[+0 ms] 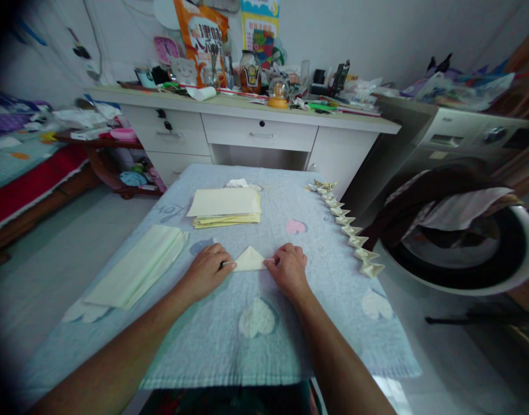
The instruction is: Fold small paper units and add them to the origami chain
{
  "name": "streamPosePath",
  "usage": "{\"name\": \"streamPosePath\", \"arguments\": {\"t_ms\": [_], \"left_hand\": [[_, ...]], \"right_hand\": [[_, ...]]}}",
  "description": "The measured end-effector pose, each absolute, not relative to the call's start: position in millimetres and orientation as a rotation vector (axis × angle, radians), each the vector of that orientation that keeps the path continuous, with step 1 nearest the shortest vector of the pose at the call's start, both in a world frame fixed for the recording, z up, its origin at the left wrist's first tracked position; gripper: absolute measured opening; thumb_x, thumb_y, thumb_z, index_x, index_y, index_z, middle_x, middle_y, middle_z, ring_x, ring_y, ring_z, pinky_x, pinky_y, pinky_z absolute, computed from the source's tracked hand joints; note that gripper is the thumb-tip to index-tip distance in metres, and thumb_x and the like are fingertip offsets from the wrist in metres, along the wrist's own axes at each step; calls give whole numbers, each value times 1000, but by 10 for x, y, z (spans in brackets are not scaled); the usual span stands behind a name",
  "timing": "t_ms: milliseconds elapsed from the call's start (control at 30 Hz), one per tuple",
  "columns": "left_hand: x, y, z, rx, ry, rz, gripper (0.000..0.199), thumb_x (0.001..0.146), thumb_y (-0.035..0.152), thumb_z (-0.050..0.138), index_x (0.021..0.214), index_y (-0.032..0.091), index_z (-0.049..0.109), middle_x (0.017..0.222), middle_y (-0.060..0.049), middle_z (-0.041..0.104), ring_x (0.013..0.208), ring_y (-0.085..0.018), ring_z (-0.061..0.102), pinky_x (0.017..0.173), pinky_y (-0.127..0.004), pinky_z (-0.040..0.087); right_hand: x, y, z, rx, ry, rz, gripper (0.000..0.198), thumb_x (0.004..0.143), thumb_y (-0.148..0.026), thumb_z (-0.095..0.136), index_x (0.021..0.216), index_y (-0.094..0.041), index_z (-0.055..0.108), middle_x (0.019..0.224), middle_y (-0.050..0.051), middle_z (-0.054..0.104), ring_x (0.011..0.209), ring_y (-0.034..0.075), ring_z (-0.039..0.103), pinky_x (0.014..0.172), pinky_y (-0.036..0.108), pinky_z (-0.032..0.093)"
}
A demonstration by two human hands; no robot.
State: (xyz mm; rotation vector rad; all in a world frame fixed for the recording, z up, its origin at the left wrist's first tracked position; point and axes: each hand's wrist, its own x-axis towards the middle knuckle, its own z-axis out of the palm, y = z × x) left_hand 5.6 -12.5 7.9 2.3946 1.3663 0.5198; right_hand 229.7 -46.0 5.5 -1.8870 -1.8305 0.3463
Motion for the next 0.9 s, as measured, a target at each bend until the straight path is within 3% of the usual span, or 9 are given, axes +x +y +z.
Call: {"name": "streamPosePath", "arguments": {"t_ms": [900], "left_hand": [[98,-152,147,2485,1535,362,19,85,34,57,74,19,62,82,-6,58,83,-23,52,76,-34,38]], "right_hand": [[2272,-463,74,-1916,-1846,306,18,79,-30,67,66,-18,64,88,6,59,88,22,46,72,31,29]]}}
